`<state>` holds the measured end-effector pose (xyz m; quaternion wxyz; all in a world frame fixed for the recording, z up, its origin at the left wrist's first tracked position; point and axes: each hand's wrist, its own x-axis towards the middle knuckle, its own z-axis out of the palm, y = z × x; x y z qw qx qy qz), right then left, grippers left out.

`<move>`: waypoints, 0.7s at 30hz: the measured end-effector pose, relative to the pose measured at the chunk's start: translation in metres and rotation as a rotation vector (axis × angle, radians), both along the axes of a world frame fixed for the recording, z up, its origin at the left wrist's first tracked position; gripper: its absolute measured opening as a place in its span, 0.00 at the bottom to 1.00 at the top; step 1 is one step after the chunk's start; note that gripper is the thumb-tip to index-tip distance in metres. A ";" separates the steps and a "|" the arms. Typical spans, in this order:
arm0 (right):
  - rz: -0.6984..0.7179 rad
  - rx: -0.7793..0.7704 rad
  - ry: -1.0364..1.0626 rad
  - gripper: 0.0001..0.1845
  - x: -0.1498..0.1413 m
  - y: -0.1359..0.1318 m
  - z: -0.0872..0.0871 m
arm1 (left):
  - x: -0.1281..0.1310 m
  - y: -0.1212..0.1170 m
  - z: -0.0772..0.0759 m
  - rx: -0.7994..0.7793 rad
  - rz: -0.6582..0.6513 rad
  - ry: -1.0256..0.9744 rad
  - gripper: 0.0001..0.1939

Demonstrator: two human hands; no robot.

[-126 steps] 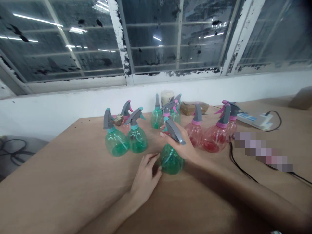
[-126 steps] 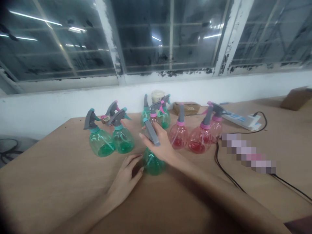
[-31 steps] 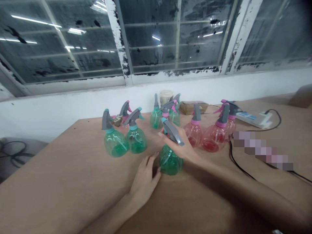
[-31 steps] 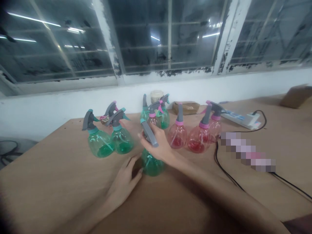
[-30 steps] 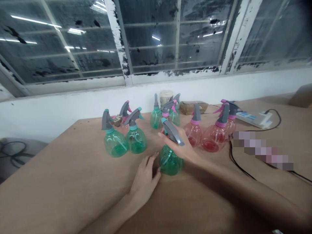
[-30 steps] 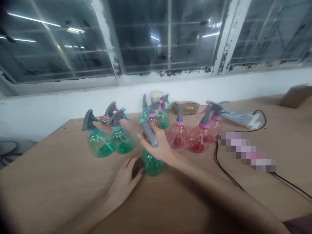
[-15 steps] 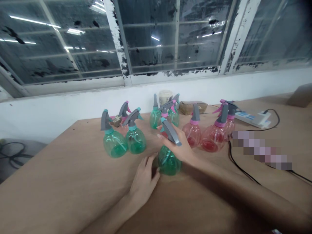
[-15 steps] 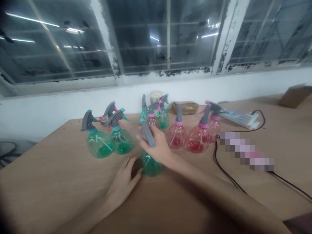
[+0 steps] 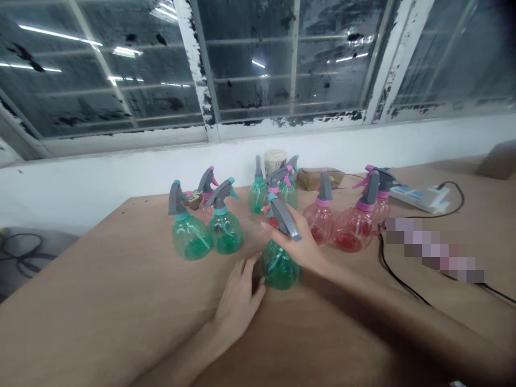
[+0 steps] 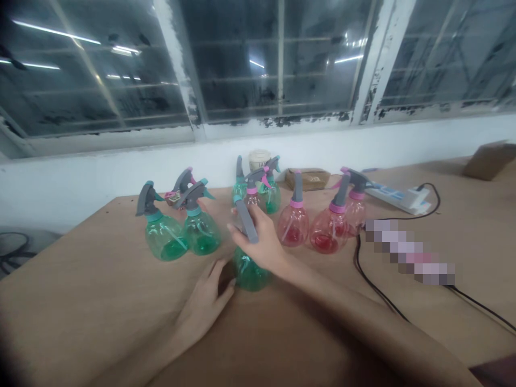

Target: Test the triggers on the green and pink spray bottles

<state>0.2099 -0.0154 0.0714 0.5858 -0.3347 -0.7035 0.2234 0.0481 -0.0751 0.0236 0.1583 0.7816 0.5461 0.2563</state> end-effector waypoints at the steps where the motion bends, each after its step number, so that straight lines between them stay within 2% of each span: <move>1: 0.002 0.000 0.003 0.15 0.000 0.000 0.000 | 0.000 0.000 0.000 -0.004 -0.003 0.000 0.21; 21: -0.013 0.005 -0.008 0.13 0.000 0.000 0.001 | -0.001 0.001 -0.003 0.019 -0.012 -0.030 0.21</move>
